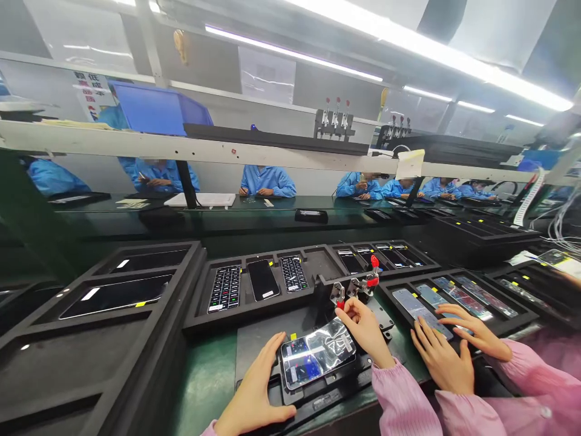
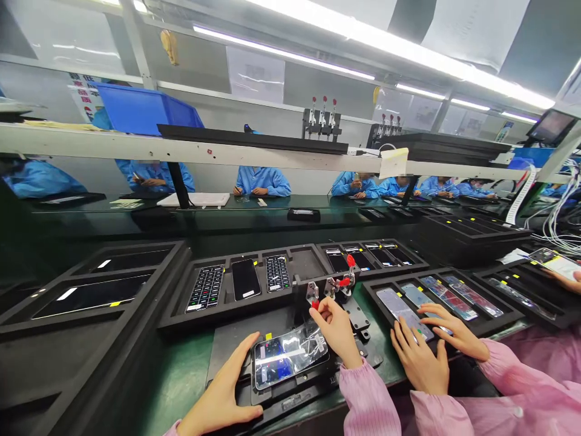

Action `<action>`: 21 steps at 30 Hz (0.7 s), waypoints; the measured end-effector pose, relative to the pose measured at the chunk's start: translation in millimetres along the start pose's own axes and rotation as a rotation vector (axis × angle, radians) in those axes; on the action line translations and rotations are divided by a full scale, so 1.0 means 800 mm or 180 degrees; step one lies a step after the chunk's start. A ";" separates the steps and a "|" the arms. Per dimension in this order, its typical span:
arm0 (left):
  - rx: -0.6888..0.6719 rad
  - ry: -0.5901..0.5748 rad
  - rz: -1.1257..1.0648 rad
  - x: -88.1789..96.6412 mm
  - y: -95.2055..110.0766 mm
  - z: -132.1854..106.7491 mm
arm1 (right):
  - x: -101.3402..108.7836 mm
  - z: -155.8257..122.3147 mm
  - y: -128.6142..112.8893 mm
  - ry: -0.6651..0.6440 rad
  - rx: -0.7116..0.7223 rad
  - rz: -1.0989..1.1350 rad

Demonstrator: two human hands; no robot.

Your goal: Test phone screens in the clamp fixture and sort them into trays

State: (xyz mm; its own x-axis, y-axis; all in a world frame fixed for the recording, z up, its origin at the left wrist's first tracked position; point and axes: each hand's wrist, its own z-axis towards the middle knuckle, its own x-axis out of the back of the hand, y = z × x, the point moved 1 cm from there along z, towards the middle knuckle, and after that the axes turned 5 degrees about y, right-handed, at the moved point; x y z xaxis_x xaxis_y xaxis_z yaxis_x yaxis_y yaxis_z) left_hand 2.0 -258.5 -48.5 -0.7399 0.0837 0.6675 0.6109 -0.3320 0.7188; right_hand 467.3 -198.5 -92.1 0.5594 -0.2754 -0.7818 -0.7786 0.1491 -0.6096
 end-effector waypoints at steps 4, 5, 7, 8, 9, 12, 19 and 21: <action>0.0061 -0.0002 -0.0016 -0.001 0.000 0.000 | 0.001 0.003 0.003 -0.0069 0.0137 -0.0452; 0.0066 -0.0004 -0.0017 -0.001 0.001 0.000 | 0.004 0.005 0.004 -0.0086 0.0100 -0.0477; 0.0057 -0.0006 -0.0007 -0.001 0.001 0.001 | 0.010 0.008 0.004 -0.0088 0.0070 -0.0482; 0.0050 -0.0013 0.0004 -0.001 0.001 0.001 | 0.013 0.010 0.004 -0.0078 0.0069 -0.0470; 0.0044 -0.0021 0.0017 -0.001 0.001 0.001 | 0.016 0.011 0.004 -0.0074 0.0064 -0.0454; 0.0040 -0.0048 0.0038 -0.001 0.001 0.001 | 0.021 0.014 0.003 -0.0110 -0.0009 -0.0372; 0.0023 -0.0178 0.0010 0.004 -0.002 0.002 | -0.011 -0.001 -0.001 -0.0001 -0.0160 -0.0344; -0.0023 -0.0244 0.0041 0.006 -0.001 0.004 | -0.035 -0.022 0.002 0.0132 0.0101 -0.0675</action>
State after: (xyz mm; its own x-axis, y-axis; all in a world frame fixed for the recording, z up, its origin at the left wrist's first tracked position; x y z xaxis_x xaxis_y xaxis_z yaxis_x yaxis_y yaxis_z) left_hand -0.9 -254.7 -45.2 -0.7081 0.1510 0.6898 0.6179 -0.3403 0.7088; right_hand 445.2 -207.2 -68.7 0.6969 -0.3425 -0.6300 -0.6351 0.1133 -0.7641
